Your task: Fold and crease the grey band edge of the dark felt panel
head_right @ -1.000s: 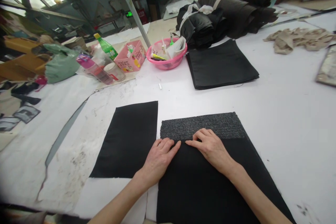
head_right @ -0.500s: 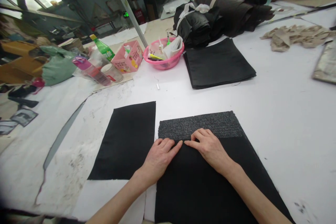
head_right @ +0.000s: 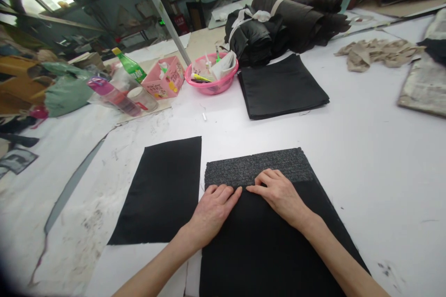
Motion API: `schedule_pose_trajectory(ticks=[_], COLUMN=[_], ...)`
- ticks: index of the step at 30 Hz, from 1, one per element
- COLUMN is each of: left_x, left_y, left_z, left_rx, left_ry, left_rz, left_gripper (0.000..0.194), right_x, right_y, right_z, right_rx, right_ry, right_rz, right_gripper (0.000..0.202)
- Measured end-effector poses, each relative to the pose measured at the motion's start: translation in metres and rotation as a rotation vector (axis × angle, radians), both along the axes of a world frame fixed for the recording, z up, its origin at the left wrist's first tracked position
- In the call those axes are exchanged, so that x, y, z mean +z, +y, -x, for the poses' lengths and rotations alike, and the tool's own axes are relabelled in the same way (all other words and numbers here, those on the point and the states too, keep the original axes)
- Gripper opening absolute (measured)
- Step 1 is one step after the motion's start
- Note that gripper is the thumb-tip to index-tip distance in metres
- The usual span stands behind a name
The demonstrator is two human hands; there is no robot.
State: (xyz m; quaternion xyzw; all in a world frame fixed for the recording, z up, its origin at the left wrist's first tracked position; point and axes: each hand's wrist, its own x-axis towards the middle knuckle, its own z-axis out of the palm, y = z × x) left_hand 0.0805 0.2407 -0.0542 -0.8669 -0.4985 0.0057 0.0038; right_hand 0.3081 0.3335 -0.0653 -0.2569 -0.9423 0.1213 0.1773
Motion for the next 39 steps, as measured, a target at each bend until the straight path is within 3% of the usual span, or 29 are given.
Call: schedule_pose_trajectory(ticks=[39], left_x=[0.004], left_y=[0.019], left_z=[-0.03], left_rx=[-0.062], left_ry=[-0.019], left_rz=[0.043], left_gripper=[0.048], right_x=[0.005], right_y=[0.003], right_z=[-0.036], right_rx=[-0.047], right_ry=[-0.064], right_rz=[0.024], right_gripper=[0.025])
